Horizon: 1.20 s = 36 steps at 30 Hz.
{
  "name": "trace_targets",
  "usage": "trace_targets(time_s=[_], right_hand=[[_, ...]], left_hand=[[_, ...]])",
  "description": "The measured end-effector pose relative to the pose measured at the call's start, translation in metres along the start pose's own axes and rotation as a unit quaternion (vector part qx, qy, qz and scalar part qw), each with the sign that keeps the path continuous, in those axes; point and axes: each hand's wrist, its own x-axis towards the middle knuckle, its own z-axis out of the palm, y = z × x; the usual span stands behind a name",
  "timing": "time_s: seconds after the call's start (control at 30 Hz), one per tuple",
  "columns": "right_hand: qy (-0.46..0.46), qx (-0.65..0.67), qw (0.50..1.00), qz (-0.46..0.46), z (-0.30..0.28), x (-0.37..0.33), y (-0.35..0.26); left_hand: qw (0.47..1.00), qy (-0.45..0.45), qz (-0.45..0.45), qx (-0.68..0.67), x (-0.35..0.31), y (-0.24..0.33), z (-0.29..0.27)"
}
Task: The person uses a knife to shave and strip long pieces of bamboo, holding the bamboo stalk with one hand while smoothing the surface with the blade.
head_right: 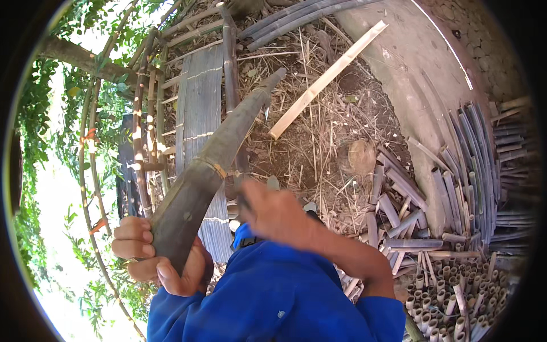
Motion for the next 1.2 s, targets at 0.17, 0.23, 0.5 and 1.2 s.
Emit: trace_targets(time_s=[0.17, 0.23, 0.5, 1.2], right_hand=[[-0.022, -0.036, 0.996, 0.081, -0.01, 0.002, -0.004], [-0.025, -0.041, 0.996, 0.077, -0.004, 0.003, 0.008], [-0.044, -0.052, 0.995, 0.072, -0.008, 0.009, 0.01], [-0.098, -0.109, 0.984, 0.103, -0.022, 0.014, 0.017]], left_hand=[[1.0, -0.01, -0.014, -0.013, -0.011, -0.002, 0.002], [0.999, -0.026, -0.016, -0.02, -0.007, 0.0, -0.001], [0.995, -0.058, 0.011, -0.081, -0.01, -0.004, -0.006], [0.957, -0.217, 0.019, -0.193, -0.002, 0.003, -0.025]])
